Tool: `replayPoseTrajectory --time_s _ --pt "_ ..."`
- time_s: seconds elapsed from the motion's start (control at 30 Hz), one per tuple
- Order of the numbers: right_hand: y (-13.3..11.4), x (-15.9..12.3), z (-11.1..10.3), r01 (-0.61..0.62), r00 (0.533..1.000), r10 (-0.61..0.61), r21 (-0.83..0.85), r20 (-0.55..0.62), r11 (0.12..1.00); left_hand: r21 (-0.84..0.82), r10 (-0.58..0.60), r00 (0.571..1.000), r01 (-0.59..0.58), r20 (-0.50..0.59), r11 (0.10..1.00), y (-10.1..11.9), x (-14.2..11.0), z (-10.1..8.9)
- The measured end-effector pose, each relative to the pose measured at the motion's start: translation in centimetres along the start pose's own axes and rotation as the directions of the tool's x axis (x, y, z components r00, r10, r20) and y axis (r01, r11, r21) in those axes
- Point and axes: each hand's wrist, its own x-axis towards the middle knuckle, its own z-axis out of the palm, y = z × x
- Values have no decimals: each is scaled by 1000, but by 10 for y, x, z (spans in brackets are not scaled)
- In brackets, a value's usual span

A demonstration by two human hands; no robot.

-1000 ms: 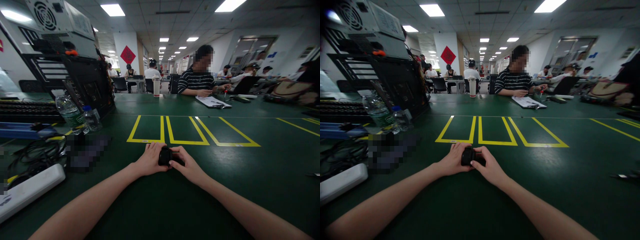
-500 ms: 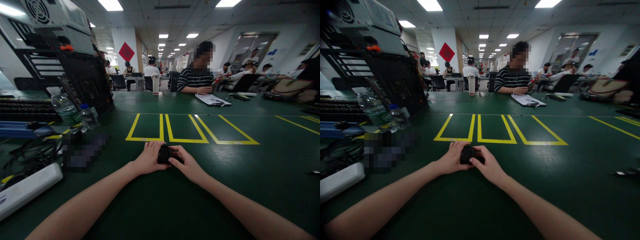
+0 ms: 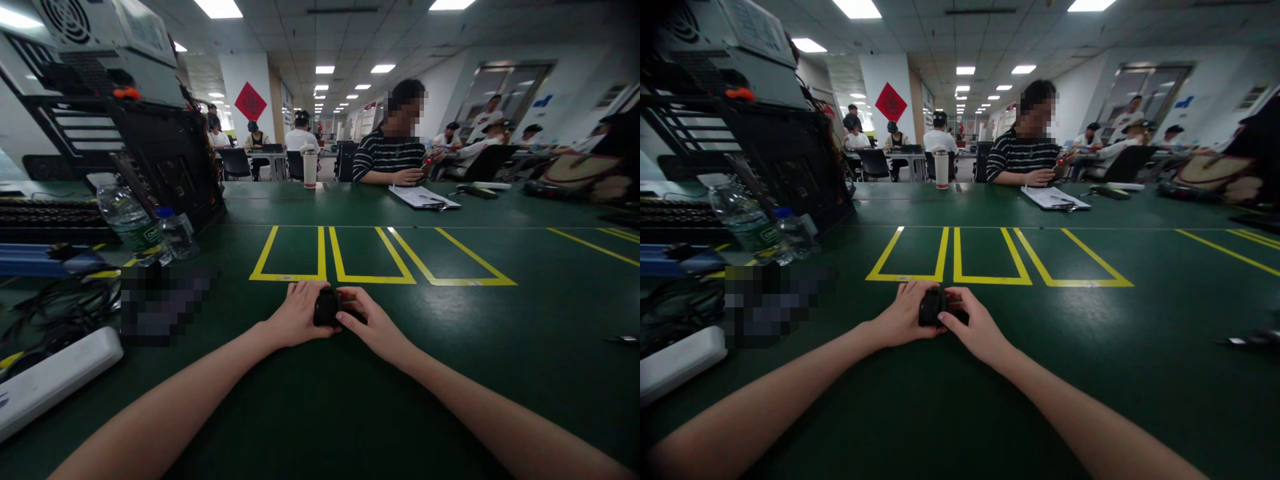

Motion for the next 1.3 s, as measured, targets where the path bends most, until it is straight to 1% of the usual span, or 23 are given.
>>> replayPoseTrajectory --time_s 0.07,0.17,0.27,0.33,0.43,0.6,0.7,0.8,0.87,0.93,1.03,1.17,1.23,1.3 --pt "0 0 -1 7 1000 -7 -19 11 1000 11 0 1000 0 -7 1000 -1 0 1" --pt "0 -1 -1 65 998 -64 -57 22 996 21 0 1000 0 1 1000 -2 0 1" --pt "1 -2 0 116 993 -118 -102 -10 988 14 6 1000 -6 8 1000 -2 0 1" --pt "1 -2 1 130 991 -134 -98 -30 987 11 9 1000 -9 1 1000 -2 0 1" --pt "1 -1 1 108 994 -110 -61 -23 992 6 15 1000 -15 0 1000 -1 0 1" --pt "-2 -1 -1 18 1000 -19 -56 -15 998 -5 16 1000 -16 24 1000 0 0 -2" --pt "-2 -2 -1 47 999 -47 -57 8 997 3 12 999 -12 30 1000 0 1 -2" --pt "-1 -2 -1 119 993 -120 -65 -3 991 -2 13 999 -13 33 1000 -1 1 -1" --pt "0 -2 0 137 990 -138 -52 -14 989 -10 11 999 -11 31 1000 -1 1 -1" --pt "1 -1 1 128 991 -129 -13 -22 992 -11 9 1000 -9 25 1000 -1 1 0" --pt "3 -1 2 82 996 -82 21 -23 996 -11 10 1000 -10 25 1000 -2 0 0" --pt "0 -1 0 23 1000 -23 -13 -5 1000 -22 5 1000 -4 30 1000 -1 0 -1" --pt "-1 -1 -1 25 1000 -25 -17 16 1000 -24 3 999 -2 36 1000 0 0 -2" --pt "-1 -2 -1 54 998 -54 -5 29 999 -25 2 999 -1 46 1000 0 1 -3"
